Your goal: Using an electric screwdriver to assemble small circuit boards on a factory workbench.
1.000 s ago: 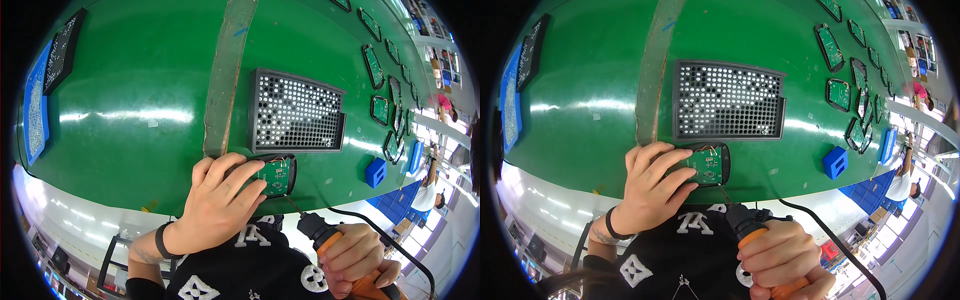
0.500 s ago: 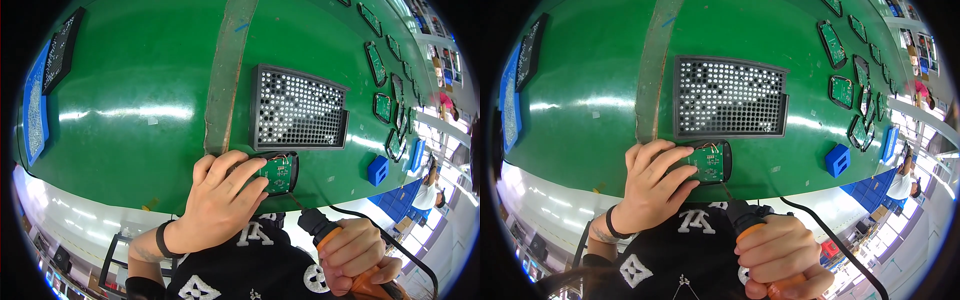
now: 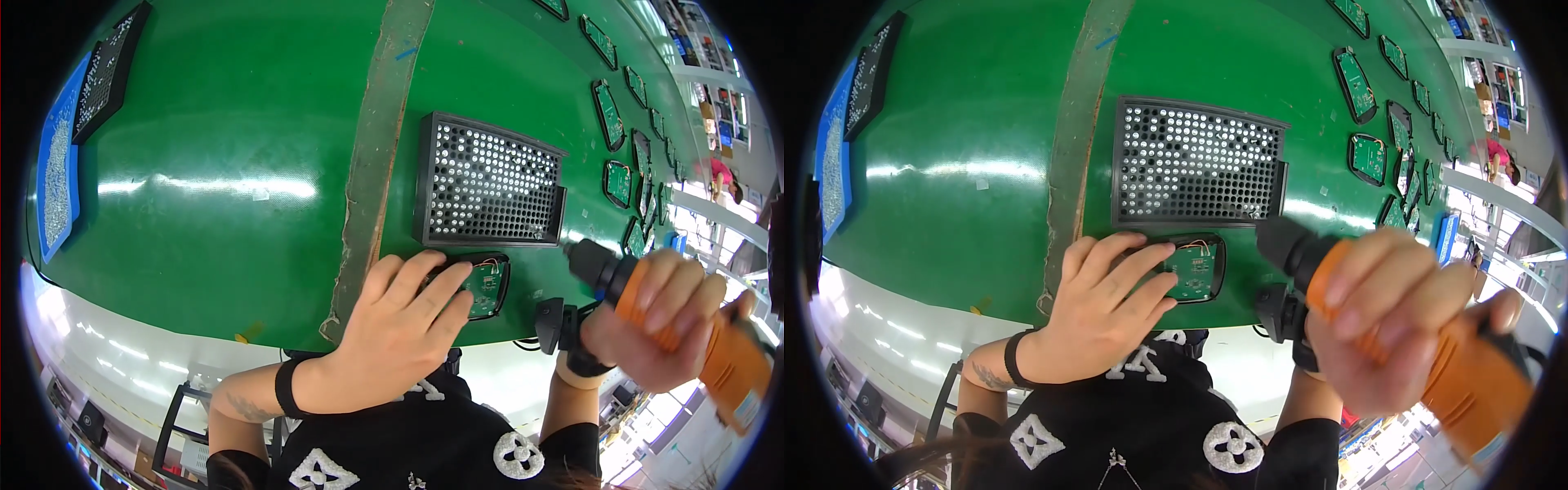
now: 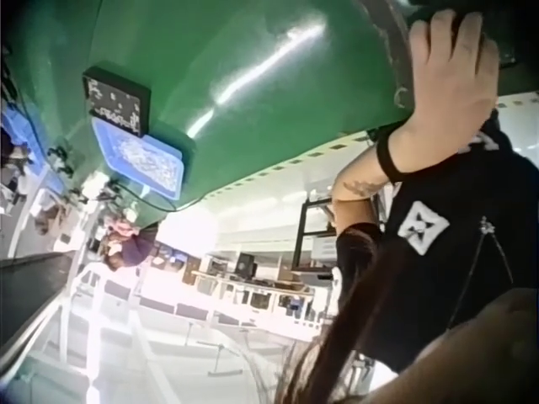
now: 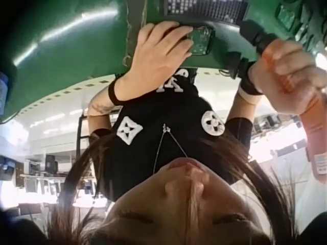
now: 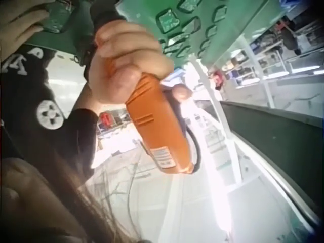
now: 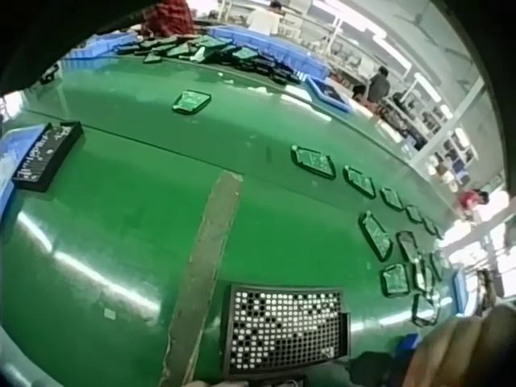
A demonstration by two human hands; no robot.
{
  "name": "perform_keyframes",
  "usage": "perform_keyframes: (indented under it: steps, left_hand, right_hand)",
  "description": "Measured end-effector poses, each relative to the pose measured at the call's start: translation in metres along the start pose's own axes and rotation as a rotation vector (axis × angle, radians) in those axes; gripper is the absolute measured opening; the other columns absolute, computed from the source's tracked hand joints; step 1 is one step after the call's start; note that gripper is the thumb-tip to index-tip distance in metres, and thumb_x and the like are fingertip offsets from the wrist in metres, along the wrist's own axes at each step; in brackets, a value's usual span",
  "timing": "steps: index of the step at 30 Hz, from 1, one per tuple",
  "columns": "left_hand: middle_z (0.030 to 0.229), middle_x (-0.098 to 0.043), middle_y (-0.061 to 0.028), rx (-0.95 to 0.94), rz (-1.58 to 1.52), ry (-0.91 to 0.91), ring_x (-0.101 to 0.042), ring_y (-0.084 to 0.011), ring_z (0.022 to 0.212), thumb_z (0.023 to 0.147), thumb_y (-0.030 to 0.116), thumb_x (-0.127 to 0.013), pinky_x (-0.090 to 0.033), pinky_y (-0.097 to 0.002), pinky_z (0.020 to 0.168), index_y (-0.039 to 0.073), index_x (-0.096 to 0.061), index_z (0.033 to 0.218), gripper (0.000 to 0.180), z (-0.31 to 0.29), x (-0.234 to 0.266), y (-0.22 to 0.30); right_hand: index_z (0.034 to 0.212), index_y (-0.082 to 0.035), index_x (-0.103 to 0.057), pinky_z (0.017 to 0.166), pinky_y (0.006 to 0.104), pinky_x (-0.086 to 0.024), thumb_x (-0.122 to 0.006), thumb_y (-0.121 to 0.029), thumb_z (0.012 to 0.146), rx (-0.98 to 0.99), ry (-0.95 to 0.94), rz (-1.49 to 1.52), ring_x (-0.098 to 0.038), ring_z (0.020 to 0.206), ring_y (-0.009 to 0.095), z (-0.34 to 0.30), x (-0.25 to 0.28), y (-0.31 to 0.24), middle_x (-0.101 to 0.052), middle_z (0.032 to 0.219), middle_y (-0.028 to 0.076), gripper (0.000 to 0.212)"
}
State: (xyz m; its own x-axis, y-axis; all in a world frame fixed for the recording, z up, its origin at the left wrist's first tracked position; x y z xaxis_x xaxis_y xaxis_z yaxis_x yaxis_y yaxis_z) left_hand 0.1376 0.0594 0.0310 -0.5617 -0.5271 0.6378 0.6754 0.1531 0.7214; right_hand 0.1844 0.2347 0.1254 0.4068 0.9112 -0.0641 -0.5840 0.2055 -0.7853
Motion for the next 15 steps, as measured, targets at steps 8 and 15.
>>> perform_keyframes:
  steps: [8,15]
  left_hand:
    - [0.099,-0.054,-0.0050,0.228,0.081,0.107,-0.048,-0.0252,0.092,0.061,0.015,-0.074,-0.032,-0.0381,0.079,0.005,-0.062,0.094,0.037,-0.001,0.013,-0.007]
    - [0.095,-0.053,-0.0044,0.263,0.062,0.131,-0.047,-0.0238,0.089,0.061,0.016,-0.076,-0.030,-0.0362,0.077,0.006,-0.062,0.094,0.037,-0.005,0.014,-0.010]
  right_hand:
    - [0.122,-0.013,-0.029,0.056,0.0326,-0.043,-0.041,-0.006,0.086,-0.124,0.028,-0.041,-0.048,0.056,0.015,0.010,0.016,0.022,-0.043,0.070,0.003,0.039]
    - [0.122,-0.013,-0.029,0.056,0.0318,-0.043,-0.042,-0.006,0.085,-0.130,0.021,-0.031,-0.047,0.054,0.015,0.011,0.016,0.027,-0.042,0.069,0.002,0.039]
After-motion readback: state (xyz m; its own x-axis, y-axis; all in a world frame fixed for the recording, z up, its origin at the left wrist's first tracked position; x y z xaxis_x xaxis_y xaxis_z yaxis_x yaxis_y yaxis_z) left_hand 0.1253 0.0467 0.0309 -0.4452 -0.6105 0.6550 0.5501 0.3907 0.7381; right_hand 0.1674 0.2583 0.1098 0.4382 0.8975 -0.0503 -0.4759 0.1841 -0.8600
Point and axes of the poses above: each hand's wrist, its own z-axis towards the middle knuckle, its own x-axis out of the back of the hand, y = z × x, the point moved 2 cm from there along z, towards the middle knuckle
